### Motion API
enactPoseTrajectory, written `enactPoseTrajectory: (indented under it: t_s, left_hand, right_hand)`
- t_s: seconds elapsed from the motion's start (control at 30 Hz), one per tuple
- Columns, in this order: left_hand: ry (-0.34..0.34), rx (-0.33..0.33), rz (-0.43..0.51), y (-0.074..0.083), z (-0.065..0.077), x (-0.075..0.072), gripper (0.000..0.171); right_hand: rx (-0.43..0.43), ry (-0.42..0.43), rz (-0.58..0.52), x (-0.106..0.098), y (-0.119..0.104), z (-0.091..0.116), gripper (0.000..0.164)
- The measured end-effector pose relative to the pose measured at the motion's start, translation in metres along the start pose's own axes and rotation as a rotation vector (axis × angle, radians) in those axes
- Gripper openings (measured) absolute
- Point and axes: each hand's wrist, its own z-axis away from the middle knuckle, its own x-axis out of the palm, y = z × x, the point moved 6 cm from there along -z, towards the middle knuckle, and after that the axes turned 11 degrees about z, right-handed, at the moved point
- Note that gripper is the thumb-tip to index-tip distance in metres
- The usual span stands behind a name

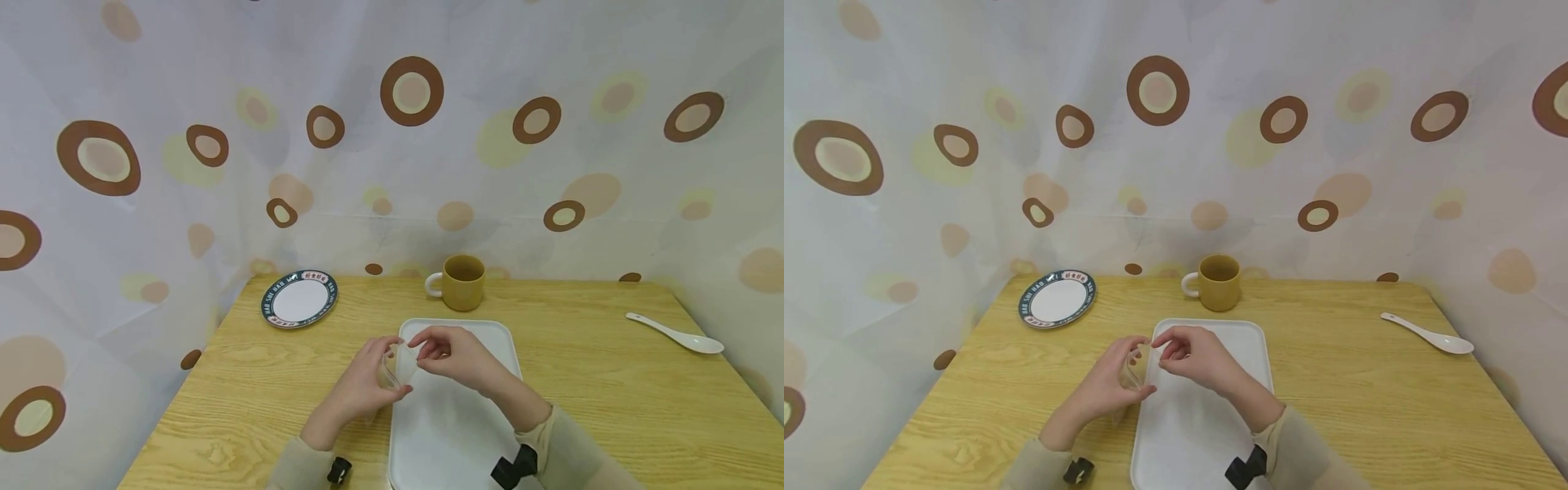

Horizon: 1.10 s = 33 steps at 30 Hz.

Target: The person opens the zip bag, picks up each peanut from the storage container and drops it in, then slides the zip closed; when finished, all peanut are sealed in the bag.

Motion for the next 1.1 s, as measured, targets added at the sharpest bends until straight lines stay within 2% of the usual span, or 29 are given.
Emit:
enactPoseTrajectory:
  t_s: [0.17,0.43,0.57,0.8,0.97,1.1]
  left_hand:
    - [0.022,-0.009,0.018,0.001,-0.001,-0.002,0.073]
    - [0.126,-0.032,0.057,0.003,-0.007,-0.01,0.074]
    - [0.203,-0.038,0.079,0.008,-0.012,-0.009,0.076]
    - [0.361,0.031,0.11,0.02,-0.022,-0.012,0.078]
    - [0.431,0.056,0.115,0.03,-0.027,-0.012,0.079]
    - [0.461,0.028,0.138,0.033,-0.029,-0.01,0.083]
  right_hand:
    - [0.024,0.013,0.01,0.0,0.004,0.003,0.023]
    - [0.044,0.062,0.013,-0.001,0.014,0.005,0.026]
    - [0.045,0.095,-0.004,-0.002,0.012,0.006,0.028]
    - [0.062,0.144,-0.041,-0.001,0.008,0.008,0.026]
    - [0.073,0.229,-0.019,-0.002,0.006,0.008,0.026]
    - [0.103,0.313,0.014,-0.003,0.007,0.008,0.029]
